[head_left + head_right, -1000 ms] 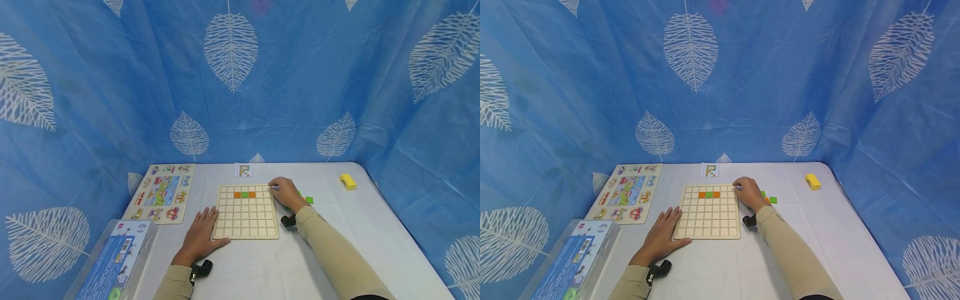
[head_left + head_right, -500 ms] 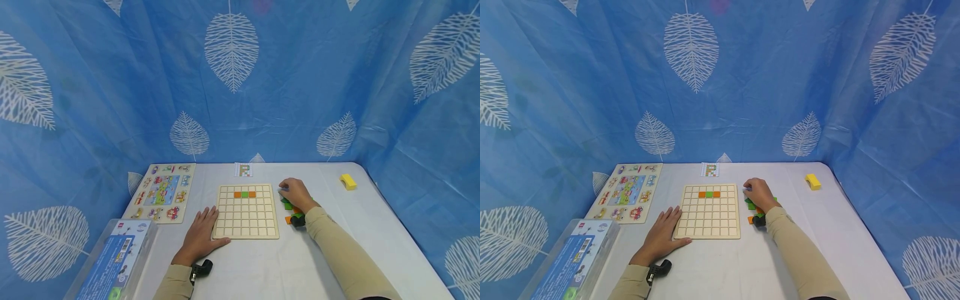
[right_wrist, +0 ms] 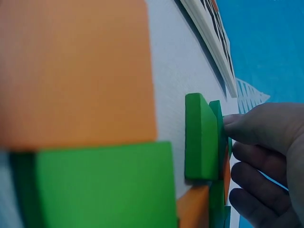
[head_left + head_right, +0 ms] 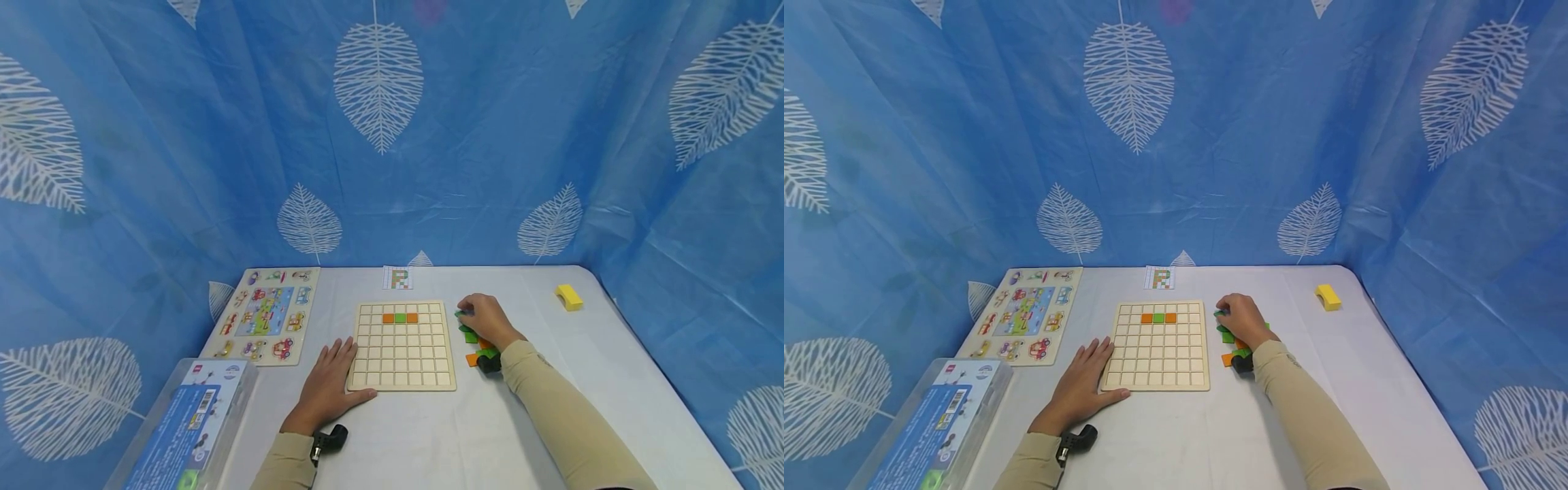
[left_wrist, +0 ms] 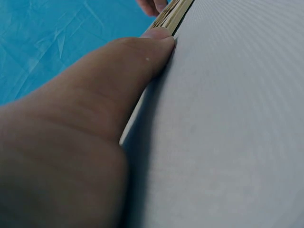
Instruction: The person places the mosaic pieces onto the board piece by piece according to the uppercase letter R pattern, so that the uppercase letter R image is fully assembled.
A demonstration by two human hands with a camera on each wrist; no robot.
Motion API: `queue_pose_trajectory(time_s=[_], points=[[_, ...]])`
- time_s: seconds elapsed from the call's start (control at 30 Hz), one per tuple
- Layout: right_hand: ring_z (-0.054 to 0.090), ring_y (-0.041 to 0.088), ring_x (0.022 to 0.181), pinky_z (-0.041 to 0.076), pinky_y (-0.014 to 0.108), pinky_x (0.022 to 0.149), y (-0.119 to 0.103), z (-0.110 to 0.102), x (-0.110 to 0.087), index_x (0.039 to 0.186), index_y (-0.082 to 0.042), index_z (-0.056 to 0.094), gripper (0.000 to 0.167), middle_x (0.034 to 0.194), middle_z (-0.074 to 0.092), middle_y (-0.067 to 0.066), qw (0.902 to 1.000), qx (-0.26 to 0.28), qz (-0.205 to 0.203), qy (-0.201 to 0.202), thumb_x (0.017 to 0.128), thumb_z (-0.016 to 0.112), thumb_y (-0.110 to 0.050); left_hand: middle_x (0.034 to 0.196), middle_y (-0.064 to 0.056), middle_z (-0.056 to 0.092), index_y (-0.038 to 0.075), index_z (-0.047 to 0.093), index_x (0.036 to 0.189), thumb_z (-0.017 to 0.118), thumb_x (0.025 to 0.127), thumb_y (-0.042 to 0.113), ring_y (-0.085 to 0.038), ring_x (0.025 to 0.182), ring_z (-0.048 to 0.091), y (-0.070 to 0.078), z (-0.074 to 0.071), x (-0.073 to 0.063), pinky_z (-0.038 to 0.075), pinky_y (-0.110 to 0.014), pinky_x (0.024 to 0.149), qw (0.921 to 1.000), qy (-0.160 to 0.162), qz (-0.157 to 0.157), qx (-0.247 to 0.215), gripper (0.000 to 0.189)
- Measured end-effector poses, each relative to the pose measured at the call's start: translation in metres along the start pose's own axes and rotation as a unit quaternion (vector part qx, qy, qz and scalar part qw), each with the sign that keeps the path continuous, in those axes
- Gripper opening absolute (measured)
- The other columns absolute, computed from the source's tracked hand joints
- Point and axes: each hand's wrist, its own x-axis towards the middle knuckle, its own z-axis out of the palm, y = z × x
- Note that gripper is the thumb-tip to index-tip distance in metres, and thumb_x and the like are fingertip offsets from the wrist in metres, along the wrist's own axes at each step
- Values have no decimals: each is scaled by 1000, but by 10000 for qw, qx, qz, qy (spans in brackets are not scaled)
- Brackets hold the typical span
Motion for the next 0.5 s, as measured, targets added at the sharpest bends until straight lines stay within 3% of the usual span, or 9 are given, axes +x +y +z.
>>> queue_pose_trajectory(time_s=[0.5], points=[[69,29,103,58,49,93,0,2,-1,113,0,78,22,108,72,11,10000,-60,-36,54,92,82,-5,169,-9,32,5,38,163,69,82,80,-31,157,20,1,2,0,12,-48,128,10000,-23,-62,58,115]])
